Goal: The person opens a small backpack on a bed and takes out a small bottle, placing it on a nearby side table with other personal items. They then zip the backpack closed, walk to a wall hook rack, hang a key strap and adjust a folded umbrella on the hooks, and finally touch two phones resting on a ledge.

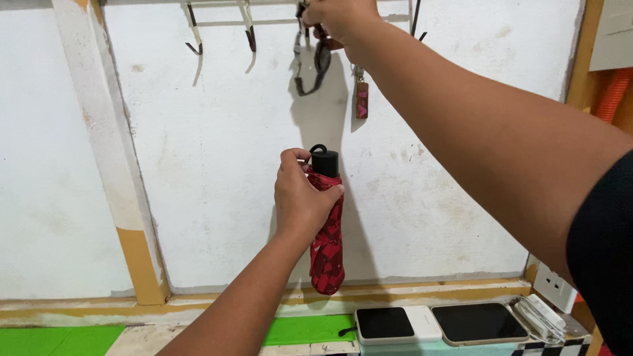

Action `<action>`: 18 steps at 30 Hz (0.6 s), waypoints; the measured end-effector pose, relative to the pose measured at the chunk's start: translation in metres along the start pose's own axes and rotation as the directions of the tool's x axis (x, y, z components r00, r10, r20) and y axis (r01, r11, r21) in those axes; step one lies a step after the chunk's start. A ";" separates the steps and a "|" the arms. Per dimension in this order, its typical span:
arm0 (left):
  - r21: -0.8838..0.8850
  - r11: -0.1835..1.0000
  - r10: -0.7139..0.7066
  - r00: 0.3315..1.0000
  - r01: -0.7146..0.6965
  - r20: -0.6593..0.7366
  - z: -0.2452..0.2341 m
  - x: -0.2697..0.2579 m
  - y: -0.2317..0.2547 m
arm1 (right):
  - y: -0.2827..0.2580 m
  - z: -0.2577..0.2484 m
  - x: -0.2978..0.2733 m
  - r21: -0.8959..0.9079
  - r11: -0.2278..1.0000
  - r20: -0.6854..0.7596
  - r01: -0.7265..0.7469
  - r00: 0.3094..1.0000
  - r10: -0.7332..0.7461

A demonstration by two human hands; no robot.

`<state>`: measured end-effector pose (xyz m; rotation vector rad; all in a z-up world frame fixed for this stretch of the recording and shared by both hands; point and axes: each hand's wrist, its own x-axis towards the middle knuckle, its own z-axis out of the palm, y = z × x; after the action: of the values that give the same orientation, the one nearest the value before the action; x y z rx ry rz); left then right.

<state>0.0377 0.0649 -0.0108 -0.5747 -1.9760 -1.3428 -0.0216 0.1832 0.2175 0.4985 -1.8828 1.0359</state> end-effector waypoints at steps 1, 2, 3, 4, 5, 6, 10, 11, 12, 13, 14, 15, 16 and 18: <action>0.007 1.000 -0.005 1.000 0.005 -0.002 -0.001 0.000 0.000 | 0.002 -0.001 0.001 -0.006 1.000 -0.014 -0.010 1.000 0.010; 0.015 1.000 -0.010 1.000 0.010 -0.003 -0.002 0.000 0.000 | 0.004 -0.001 0.001 -0.012 1.000 -0.028 -0.021 0.999 0.021; 0.021 1.000 -0.013 1.000 0.013 -0.004 -0.003 0.000 0.000 | 0.006 0.001 0.000 -0.040 0.998 -0.048 -0.050 0.998 0.048; 0.028 1.000 -0.003 1.000 0.003 -0.013 -0.004 0.000 -0.001 | 0.008 0.003 -0.002 -0.067 0.995 -0.068 -0.079 0.995 0.075; 0.035 0.999 0.008 1.000 -0.007 -0.022 -0.004 0.000 -0.001 | 0.009 0.004 -0.005 -0.093 0.990 -0.088 -0.109 0.991 0.101; 0.042 0.999 0.018 0.999 -0.017 -0.032 -0.005 0.000 -0.002 | 0.010 0.004 -0.007 -0.080 0.991 -0.087 -0.103 0.992 0.096; 0.034 0.999 -0.026 1.000 0.025 0.005 -0.007 0.001 -0.003 | 0.011 0.010 -0.019 -0.101 0.987 -0.131 -0.124 0.985 0.110; 0.036 0.999 -0.031 0.999 0.031 0.007 -0.007 0.001 -0.003 | 0.011 0.011 -0.022 -0.125 0.982 -0.156 -0.140 0.981 0.120; 0.037 0.999 -0.037 0.999 0.037 0.009 -0.007 0.001 -0.003 | 0.011 0.009 -0.024 -0.121 0.982 -0.142 -0.143 0.982 0.126; 0.041 0.998 -0.041 0.999 0.040 0.008 -0.006 0.002 -0.003 | 0.010 0.005 -0.026 -0.117 0.982 -0.128 -0.146 0.983 0.131; 0.045 0.998 -0.044 0.999 0.044 0.006 -0.005 0.003 -0.003 | 0.011 0.002 -0.028 -0.113 0.982 -0.114 -0.149 0.984 0.136; 0.049 0.998 -0.048 0.999 0.047 0.005 -0.004 0.003 -0.003 | 0.012 0.002 -0.031 -0.092 0.981 -0.112 -0.169 0.981 0.158; 0.049 0.998 -0.026 1.000 0.027 -0.012 -0.004 0.003 -0.003 | 0.013 0.002 -0.034 -0.071 0.979 -0.110 -0.189 0.977 0.181; 0.049 0.999 0.018 0.999 -0.016 -0.048 -0.003 0.003 -0.004 | 0.016 0.002 -0.039 -0.060 0.977 -0.106 -0.203 0.975 0.196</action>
<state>0.0342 0.0611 -0.0103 -0.5304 -1.9555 -1.2827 -0.0138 0.1876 0.1763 0.2150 -1.9012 1.0995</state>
